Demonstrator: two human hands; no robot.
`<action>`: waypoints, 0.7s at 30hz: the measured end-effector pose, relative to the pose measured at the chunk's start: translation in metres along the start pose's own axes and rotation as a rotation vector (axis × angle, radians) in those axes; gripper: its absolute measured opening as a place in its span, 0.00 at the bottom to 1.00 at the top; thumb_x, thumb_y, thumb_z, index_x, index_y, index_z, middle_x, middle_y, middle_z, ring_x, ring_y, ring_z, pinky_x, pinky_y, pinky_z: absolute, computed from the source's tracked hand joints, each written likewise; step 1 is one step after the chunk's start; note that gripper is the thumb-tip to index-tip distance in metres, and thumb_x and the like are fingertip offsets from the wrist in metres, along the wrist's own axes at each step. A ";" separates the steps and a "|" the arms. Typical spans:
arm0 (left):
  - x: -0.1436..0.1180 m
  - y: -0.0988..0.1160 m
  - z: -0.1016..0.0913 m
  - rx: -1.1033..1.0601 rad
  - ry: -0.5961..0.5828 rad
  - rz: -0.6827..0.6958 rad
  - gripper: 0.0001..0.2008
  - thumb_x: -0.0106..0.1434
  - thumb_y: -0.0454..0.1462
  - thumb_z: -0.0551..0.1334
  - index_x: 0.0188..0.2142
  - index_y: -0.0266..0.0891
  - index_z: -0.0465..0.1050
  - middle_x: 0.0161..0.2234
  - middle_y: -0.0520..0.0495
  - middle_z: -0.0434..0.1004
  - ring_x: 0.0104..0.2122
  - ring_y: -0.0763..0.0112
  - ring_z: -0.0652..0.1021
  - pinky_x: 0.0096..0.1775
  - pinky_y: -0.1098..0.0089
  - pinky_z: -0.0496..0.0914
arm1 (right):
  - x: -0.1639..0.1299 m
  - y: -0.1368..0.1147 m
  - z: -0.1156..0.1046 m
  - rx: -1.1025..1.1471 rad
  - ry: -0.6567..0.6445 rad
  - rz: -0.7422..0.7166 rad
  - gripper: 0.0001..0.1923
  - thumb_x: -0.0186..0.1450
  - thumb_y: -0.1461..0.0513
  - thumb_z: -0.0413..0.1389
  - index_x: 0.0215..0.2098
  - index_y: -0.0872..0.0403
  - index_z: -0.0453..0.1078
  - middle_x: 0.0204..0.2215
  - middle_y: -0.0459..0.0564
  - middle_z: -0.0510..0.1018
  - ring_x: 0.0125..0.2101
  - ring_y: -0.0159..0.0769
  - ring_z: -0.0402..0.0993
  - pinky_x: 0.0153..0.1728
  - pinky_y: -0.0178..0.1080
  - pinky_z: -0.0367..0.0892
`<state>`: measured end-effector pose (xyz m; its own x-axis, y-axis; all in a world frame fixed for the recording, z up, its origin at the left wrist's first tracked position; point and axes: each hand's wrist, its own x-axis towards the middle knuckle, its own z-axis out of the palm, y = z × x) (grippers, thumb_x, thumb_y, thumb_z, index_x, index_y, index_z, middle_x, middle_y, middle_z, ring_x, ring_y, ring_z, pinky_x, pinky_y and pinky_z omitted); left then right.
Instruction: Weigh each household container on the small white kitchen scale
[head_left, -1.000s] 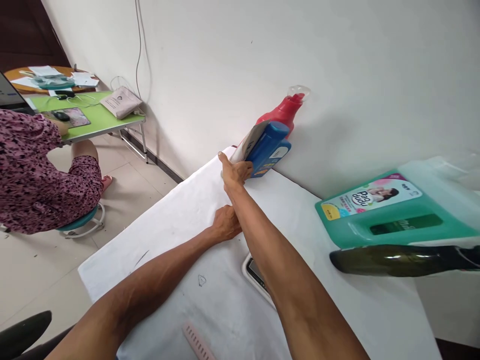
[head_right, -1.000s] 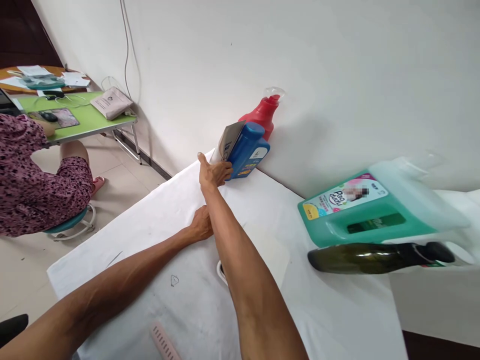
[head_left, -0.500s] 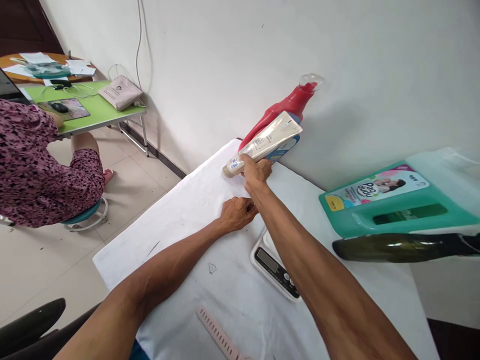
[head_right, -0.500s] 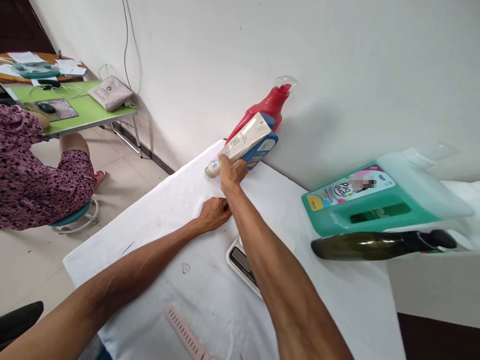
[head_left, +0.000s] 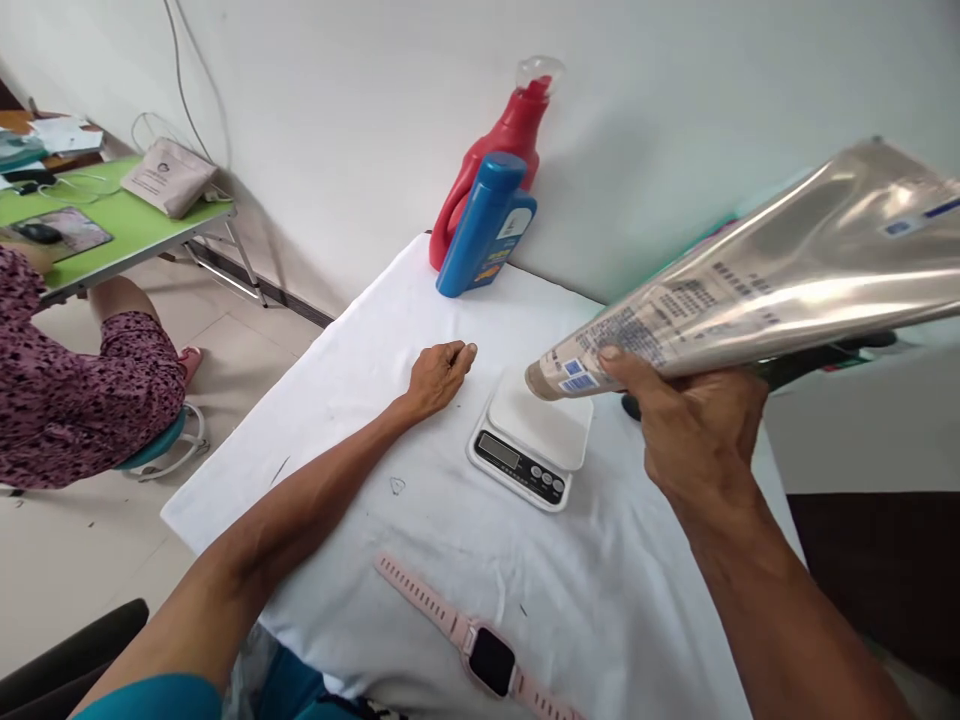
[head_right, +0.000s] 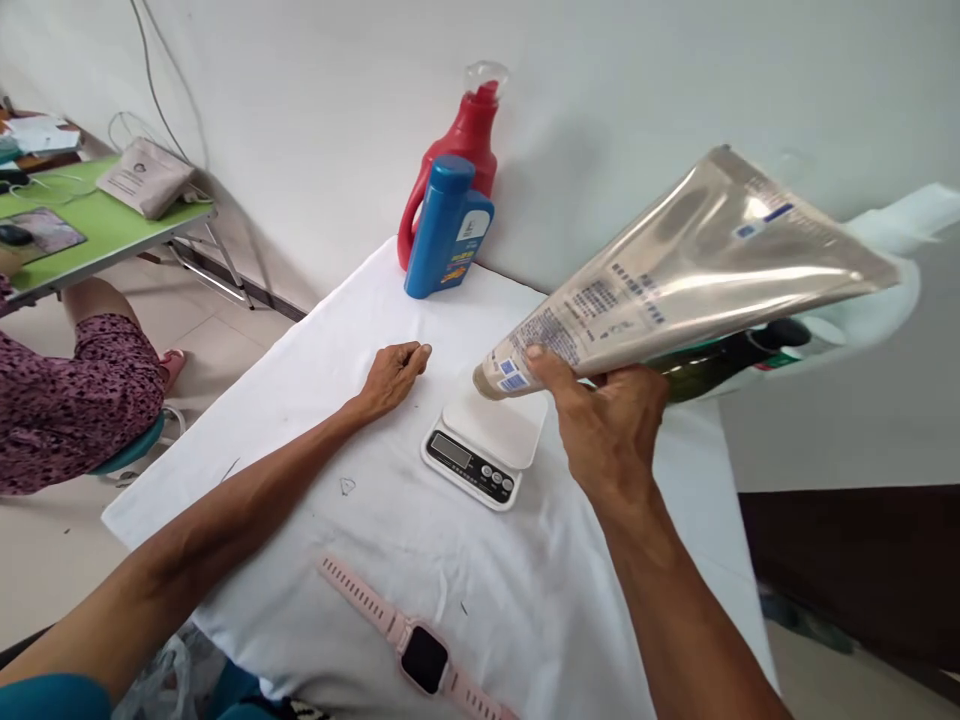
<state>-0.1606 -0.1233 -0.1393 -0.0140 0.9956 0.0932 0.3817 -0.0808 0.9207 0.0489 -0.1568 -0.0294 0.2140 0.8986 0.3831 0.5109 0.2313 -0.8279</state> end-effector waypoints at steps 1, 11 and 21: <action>-0.002 0.003 0.001 -0.034 -0.011 0.012 0.22 0.75 0.44 0.52 0.24 0.41 0.59 0.23 0.53 0.62 0.26 0.72 0.64 0.34 0.68 0.58 | -0.005 0.004 -0.006 -0.032 0.010 0.012 0.14 0.58 0.48 0.70 0.35 0.46 0.83 0.38 0.49 0.86 0.48 0.57 0.83 0.57 0.62 0.75; -0.014 0.006 0.023 -0.193 -0.034 -0.016 0.26 0.74 0.54 0.50 0.24 0.42 0.59 0.22 0.54 0.58 0.26 0.73 0.62 0.32 0.69 0.61 | -0.025 0.030 -0.018 -0.142 -0.052 0.143 0.20 0.55 0.44 0.66 0.33 0.50 0.82 0.35 0.51 0.86 0.45 0.57 0.83 0.52 0.58 0.75; -0.017 0.009 0.023 -0.144 -0.096 0.000 0.25 0.73 0.54 0.50 0.24 0.41 0.59 0.22 0.53 0.59 0.26 0.73 0.62 0.31 0.68 0.58 | -0.022 0.038 -0.014 -0.072 -0.119 0.159 0.22 0.56 0.43 0.68 0.35 0.52 0.81 0.37 0.53 0.86 0.43 0.54 0.83 0.48 0.55 0.77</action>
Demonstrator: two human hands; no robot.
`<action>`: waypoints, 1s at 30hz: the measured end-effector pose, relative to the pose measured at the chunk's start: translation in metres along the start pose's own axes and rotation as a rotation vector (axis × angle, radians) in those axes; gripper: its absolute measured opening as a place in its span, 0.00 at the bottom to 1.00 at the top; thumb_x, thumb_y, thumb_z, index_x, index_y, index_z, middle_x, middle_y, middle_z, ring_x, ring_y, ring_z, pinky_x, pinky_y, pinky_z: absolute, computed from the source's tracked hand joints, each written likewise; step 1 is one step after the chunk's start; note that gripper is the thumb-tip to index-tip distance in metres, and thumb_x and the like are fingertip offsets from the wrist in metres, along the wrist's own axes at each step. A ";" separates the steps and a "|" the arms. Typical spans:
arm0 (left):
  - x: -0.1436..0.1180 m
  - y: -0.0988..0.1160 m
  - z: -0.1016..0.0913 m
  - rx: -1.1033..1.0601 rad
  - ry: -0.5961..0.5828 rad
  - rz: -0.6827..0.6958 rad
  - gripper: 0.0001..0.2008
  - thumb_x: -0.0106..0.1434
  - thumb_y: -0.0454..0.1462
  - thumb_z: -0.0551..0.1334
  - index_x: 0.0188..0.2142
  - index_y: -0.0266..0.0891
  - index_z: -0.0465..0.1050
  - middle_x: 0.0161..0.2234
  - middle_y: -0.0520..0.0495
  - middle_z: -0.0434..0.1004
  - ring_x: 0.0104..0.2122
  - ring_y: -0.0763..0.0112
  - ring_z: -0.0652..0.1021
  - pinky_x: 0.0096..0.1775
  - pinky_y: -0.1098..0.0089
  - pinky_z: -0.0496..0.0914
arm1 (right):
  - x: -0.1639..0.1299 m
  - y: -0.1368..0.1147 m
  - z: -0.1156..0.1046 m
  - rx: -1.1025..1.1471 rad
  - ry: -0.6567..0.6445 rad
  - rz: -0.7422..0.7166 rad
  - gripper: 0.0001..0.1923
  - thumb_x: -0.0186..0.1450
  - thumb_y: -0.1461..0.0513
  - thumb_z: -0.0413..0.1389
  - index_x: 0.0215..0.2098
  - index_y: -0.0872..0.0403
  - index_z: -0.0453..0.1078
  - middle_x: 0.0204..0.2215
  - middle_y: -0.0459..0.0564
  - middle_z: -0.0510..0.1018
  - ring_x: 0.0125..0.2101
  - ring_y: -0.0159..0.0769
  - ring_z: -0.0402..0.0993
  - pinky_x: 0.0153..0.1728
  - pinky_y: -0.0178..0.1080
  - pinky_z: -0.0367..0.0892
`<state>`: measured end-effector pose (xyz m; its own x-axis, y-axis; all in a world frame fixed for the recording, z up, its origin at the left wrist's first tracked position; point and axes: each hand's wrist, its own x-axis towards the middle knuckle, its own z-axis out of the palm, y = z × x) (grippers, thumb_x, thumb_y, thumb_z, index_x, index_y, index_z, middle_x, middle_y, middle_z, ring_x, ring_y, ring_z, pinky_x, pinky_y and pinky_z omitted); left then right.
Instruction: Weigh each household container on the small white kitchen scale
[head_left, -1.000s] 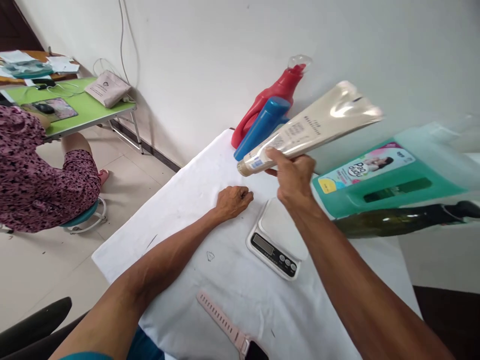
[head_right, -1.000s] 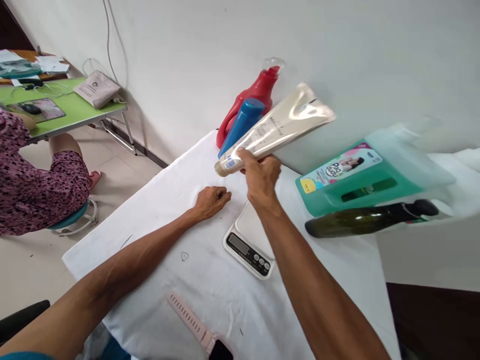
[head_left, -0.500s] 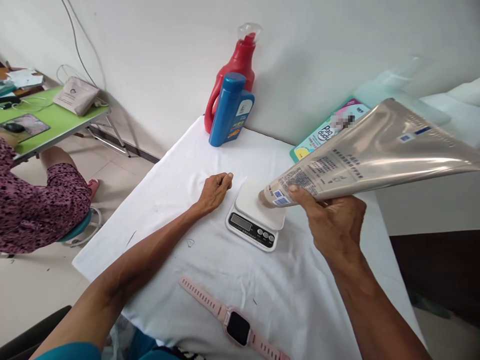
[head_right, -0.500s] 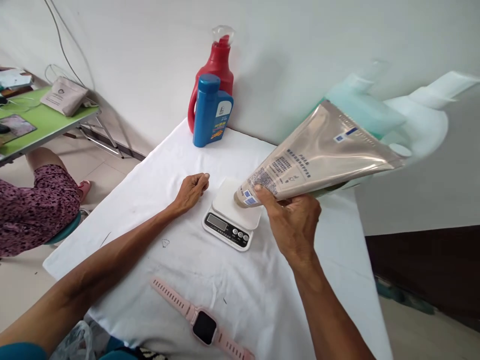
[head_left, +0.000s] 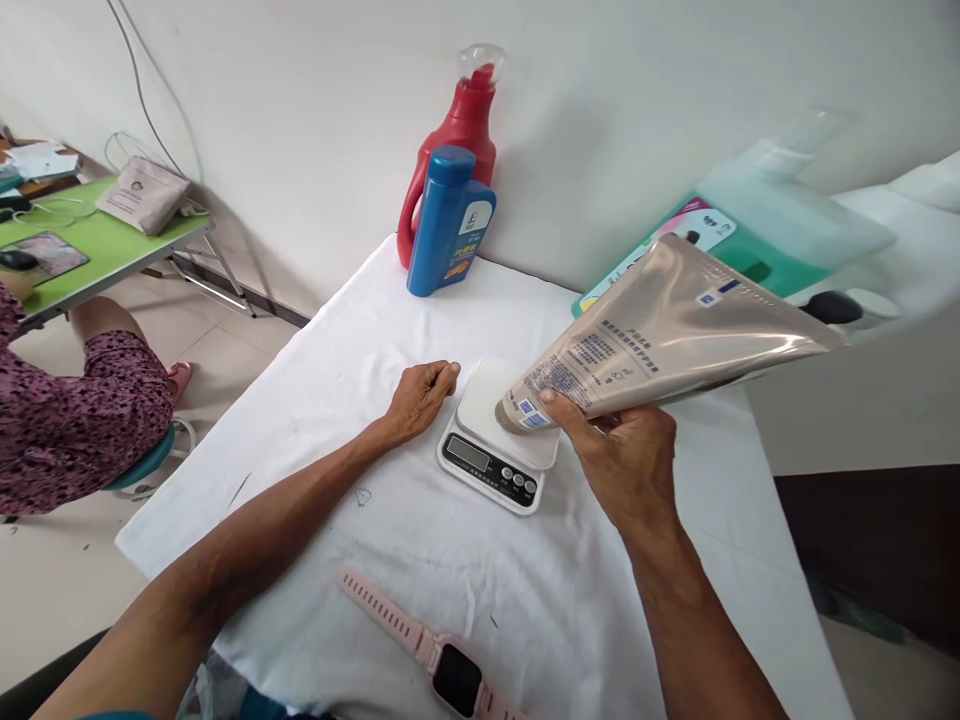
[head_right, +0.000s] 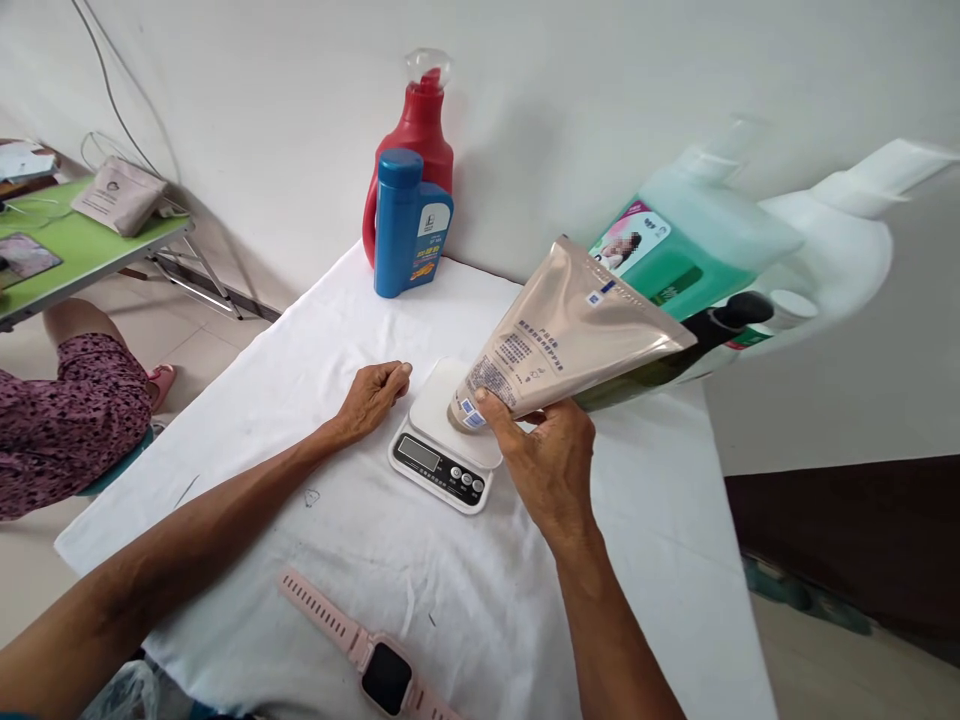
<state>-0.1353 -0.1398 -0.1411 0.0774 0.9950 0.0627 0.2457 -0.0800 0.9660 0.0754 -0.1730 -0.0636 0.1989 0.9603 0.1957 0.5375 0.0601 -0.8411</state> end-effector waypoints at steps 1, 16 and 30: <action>0.000 0.000 0.000 -0.001 -0.002 -0.002 0.25 0.73 0.53 0.50 0.24 0.41 0.59 0.22 0.53 0.59 0.26 0.73 0.62 0.31 0.68 0.58 | 0.000 0.001 0.001 0.020 -0.003 0.004 0.22 0.57 0.43 0.68 0.36 0.52 0.81 0.38 0.54 0.86 0.44 0.54 0.83 0.49 0.55 0.76; 0.003 -0.002 0.000 -0.008 -0.007 -0.014 0.26 0.72 0.55 0.51 0.24 0.41 0.59 0.22 0.54 0.59 0.25 0.73 0.61 0.31 0.68 0.57 | -0.053 0.100 0.007 0.341 0.354 0.264 0.36 0.67 0.31 0.53 0.35 0.56 0.74 0.26 0.48 0.75 0.26 0.34 0.72 0.29 0.39 0.66; 0.003 0.000 0.000 -0.007 -0.021 -0.030 0.25 0.72 0.53 0.51 0.24 0.41 0.58 0.22 0.54 0.58 0.25 0.74 0.60 0.30 0.68 0.56 | -0.052 0.103 0.005 0.227 0.277 0.248 0.37 0.70 0.32 0.49 0.36 0.57 0.75 0.27 0.49 0.76 0.26 0.34 0.72 0.28 0.38 0.64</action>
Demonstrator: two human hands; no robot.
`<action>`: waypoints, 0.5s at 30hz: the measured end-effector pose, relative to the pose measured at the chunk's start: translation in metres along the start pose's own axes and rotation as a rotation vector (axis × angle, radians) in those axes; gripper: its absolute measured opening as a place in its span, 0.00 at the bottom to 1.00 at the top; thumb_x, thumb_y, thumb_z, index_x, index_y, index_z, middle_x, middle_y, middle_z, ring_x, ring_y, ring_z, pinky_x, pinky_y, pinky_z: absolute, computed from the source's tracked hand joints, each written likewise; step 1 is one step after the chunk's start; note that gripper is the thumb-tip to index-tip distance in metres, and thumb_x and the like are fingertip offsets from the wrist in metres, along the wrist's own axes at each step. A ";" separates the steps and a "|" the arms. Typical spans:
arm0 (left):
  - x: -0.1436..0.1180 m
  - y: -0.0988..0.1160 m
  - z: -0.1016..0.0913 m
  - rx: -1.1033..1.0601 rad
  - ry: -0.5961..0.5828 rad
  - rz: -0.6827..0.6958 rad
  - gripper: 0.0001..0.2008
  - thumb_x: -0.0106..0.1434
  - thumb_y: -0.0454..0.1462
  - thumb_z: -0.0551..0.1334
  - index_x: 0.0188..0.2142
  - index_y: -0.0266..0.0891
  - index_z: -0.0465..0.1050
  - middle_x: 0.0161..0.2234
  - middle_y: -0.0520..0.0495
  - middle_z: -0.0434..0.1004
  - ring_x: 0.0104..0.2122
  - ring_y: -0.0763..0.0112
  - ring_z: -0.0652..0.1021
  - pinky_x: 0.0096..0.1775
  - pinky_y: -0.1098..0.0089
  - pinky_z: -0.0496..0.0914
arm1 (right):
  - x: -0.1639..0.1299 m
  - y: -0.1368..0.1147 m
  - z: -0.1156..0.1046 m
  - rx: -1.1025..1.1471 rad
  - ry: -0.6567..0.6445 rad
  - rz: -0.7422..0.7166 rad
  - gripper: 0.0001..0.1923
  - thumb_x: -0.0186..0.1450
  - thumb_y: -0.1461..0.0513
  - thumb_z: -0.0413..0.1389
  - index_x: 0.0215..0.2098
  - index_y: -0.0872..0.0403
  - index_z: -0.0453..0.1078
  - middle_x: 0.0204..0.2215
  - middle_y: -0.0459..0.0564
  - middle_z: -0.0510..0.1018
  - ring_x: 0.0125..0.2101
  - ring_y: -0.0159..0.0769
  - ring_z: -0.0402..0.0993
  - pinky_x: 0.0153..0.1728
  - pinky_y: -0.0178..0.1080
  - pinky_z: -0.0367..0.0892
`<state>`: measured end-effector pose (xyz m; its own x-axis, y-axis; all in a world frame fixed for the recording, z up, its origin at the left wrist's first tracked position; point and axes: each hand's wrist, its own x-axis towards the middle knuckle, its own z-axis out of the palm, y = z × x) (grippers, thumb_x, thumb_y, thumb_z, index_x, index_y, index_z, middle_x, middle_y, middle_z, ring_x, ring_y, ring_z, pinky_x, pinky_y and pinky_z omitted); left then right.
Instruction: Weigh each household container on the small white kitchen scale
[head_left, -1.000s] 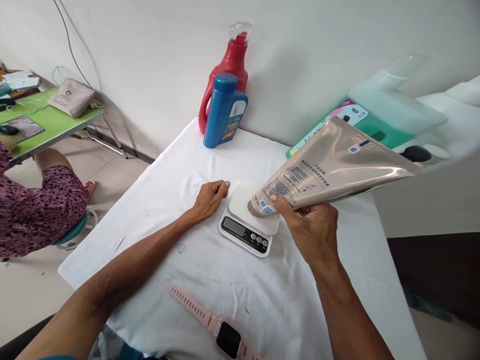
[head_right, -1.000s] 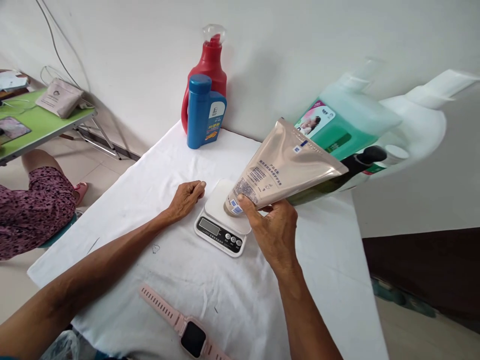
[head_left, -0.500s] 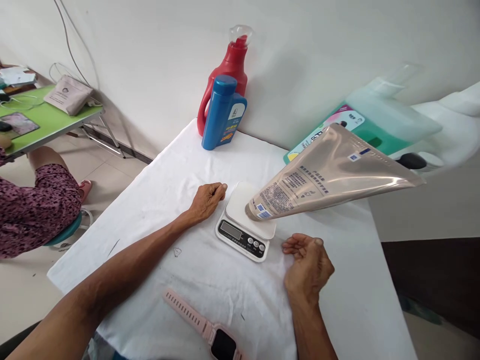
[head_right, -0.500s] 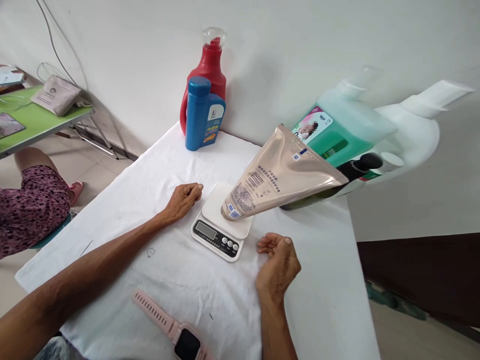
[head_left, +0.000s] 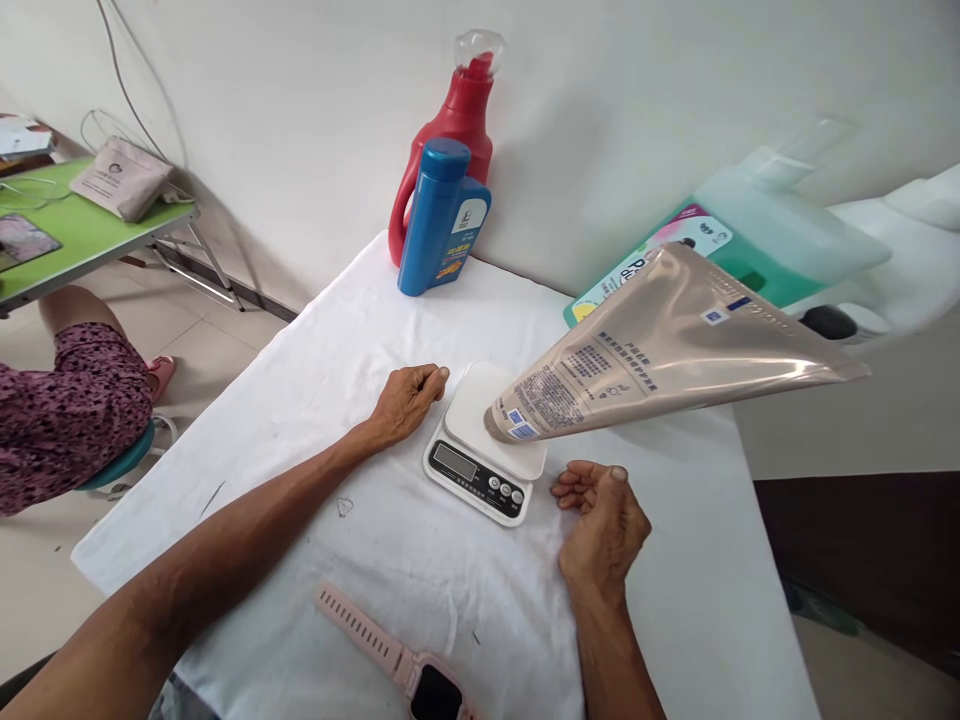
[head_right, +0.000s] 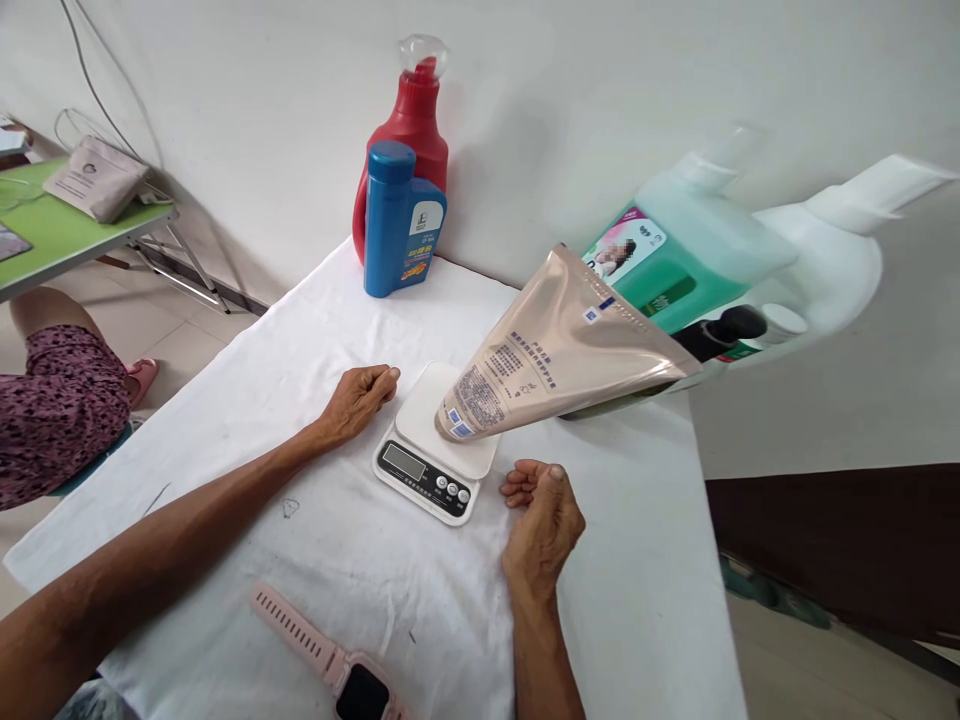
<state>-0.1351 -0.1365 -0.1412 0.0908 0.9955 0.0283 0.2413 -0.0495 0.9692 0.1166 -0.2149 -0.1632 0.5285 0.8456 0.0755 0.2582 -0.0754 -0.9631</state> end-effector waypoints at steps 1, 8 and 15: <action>0.000 0.000 0.000 0.002 0.000 0.002 0.25 0.72 0.53 0.51 0.24 0.41 0.58 0.22 0.54 0.58 0.25 0.74 0.60 0.30 0.68 0.56 | 0.000 0.000 0.000 -0.001 0.000 0.000 0.37 0.70 0.32 0.49 0.36 0.57 0.75 0.27 0.49 0.76 0.27 0.34 0.72 0.28 0.38 0.64; -0.001 0.000 -0.001 0.003 -0.003 0.016 0.25 0.72 0.53 0.51 0.24 0.42 0.58 0.22 0.54 0.58 0.25 0.74 0.61 0.30 0.68 0.56 | -0.001 0.004 0.000 0.036 0.007 0.006 0.37 0.70 0.32 0.50 0.36 0.56 0.75 0.27 0.49 0.76 0.27 0.35 0.72 0.29 0.39 0.65; -0.001 0.000 -0.001 0.015 -0.004 0.013 0.25 0.72 0.54 0.51 0.24 0.42 0.59 0.21 0.54 0.58 0.24 0.73 0.61 0.30 0.68 0.56 | -0.001 -0.029 -0.001 0.134 0.007 -0.182 0.29 0.67 0.38 0.60 0.49 0.54 0.74 0.43 0.53 0.80 0.42 0.42 0.79 0.40 0.43 0.73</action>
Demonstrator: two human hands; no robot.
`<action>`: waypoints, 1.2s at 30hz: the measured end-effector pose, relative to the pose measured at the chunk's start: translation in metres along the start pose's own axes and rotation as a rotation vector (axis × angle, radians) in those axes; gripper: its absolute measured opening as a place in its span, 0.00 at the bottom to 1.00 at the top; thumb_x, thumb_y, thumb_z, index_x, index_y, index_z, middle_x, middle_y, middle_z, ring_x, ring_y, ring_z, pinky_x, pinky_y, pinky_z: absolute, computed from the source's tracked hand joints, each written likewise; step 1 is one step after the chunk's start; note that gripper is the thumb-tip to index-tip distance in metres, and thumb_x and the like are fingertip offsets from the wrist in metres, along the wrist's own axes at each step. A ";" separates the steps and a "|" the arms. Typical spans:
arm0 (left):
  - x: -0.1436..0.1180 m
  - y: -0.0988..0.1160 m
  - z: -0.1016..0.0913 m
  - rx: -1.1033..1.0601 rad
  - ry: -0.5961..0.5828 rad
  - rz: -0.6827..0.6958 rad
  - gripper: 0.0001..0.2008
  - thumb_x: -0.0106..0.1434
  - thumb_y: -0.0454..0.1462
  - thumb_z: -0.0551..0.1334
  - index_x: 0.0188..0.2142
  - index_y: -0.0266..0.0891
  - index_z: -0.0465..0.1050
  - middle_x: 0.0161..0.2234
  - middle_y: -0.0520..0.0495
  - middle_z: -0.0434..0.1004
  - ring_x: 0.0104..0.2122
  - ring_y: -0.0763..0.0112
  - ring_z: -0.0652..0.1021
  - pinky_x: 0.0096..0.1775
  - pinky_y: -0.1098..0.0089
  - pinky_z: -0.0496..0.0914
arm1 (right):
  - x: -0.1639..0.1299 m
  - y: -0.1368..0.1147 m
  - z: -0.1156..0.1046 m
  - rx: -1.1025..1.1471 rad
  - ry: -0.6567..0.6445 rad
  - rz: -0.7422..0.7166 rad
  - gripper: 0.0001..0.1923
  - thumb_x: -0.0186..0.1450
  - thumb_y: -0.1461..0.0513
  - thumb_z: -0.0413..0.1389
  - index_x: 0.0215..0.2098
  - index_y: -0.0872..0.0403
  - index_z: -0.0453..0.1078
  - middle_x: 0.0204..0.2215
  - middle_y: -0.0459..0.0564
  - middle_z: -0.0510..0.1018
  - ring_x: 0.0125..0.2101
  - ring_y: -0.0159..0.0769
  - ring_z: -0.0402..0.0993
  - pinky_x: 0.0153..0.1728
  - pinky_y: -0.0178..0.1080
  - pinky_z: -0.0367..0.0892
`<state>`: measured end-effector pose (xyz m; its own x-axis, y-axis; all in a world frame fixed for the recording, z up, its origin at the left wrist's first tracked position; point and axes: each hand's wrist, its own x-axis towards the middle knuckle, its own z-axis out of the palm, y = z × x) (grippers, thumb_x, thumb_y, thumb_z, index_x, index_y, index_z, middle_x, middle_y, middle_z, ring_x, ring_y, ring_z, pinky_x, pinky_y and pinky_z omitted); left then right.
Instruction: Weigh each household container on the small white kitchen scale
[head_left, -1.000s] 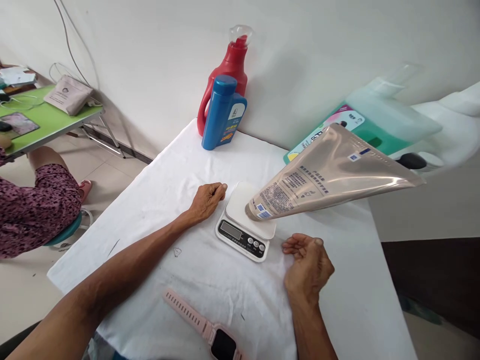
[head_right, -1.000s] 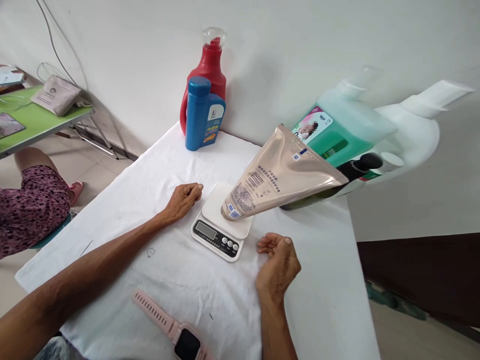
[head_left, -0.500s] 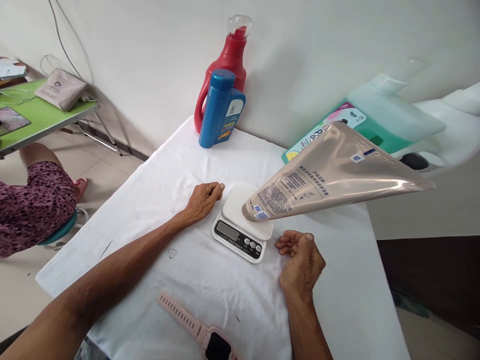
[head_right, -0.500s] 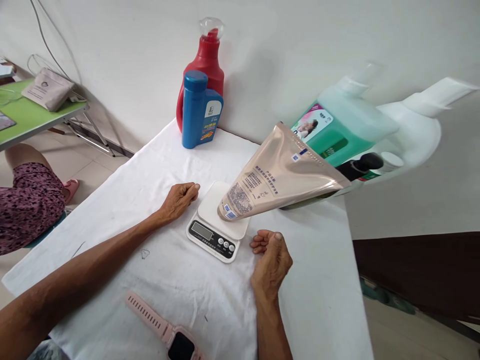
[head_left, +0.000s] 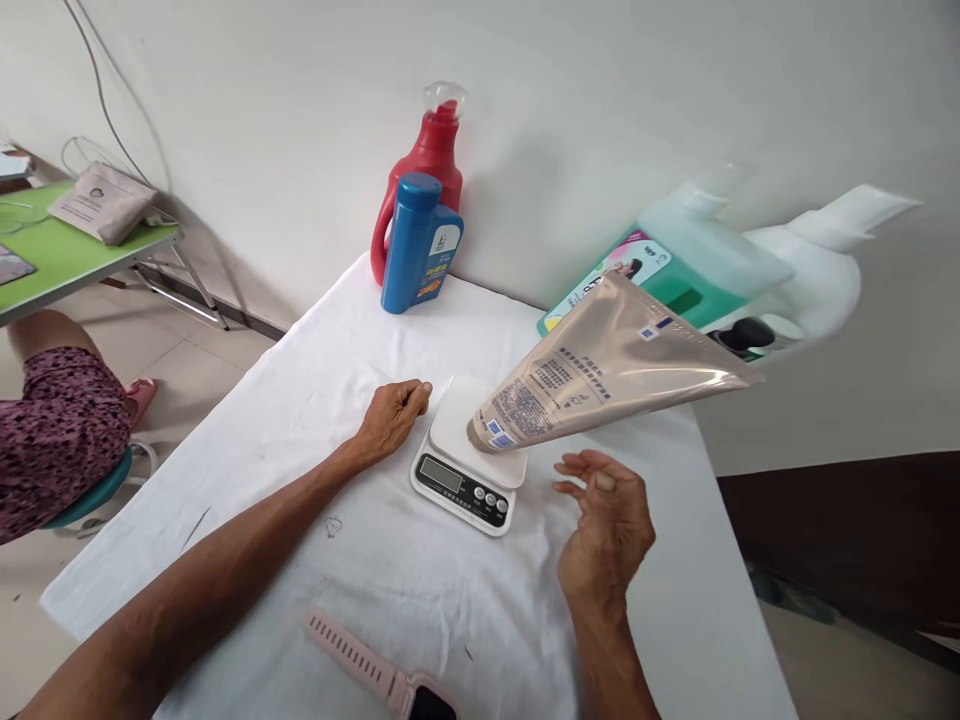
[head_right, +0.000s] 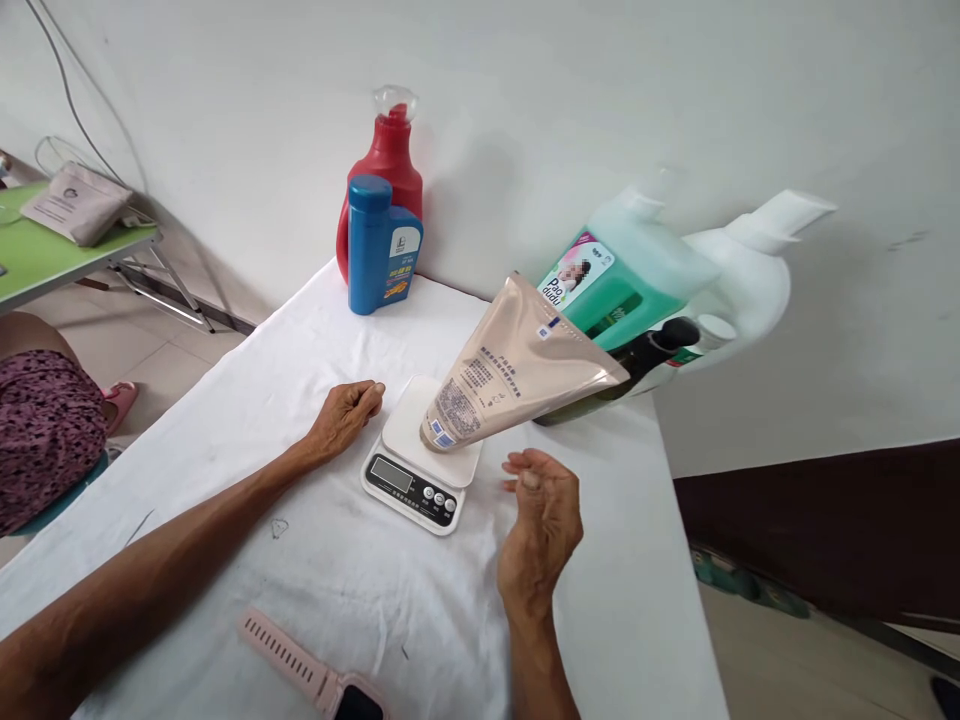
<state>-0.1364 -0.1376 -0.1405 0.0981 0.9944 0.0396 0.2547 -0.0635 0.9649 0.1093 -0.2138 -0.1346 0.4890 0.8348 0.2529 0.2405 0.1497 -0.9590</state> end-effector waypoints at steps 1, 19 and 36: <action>0.000 0.000 0.000 0.002 -0.001 0.000 0.25 0.72 0.54 0.51 0.24 0.42 0.59 0.21 0.54 0.58 0.24 0.73 0.61 0.30 0.68 0.56 | 0.003 -0.009 0.003 0.016 -0.041 -0.057 0.31 0.66 0.39 0.63 0.54 0.53 0.73 0.49 0.55 0.80 0.49 0.45 0.79 0.45 0.45 0.74; 0.004 -0.006 -0.001 0.033 0.008 -0.026 0.26 0.72 0.56 0.52 0.24 0.42 0.58 0.21 0.55 0.56 0.23 0.74 0.60 0.28 0.69 0.56 | 0.015 -0.064 0.058 -0.146 -0.078 0.077 0.27 0.55 0.41 0.72 0.35 0.57 0.82 0.35 0.53 0.86 0.39 0.51 0.83 0.43 0.48 0.76; 0.002 -0.002 -0.002 0.047 0.005 -0.039 0.26 0.72 0.56 0.53 0.24 0.42 0.57 0.21 0.55 0.55 0.23 0.74 0.59 0.27 0.69 0.55 | 0.124 0.027 -0.065 -0.310 0.414 0.006 0.23 0.51 0.50 0.71 0.39 0.56 0.81 0.40 0.57 0.86 0.44 0.56 0.83 0.50 0.54 0.77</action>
<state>-0.1384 -0.1349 -0.1419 0.0820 0.9966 0.0040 0.3028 -0.0288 0.9526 0.2313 -0.1406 -0.1208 0.7668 0.5461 0.3372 0.4435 -0.0711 -0.8935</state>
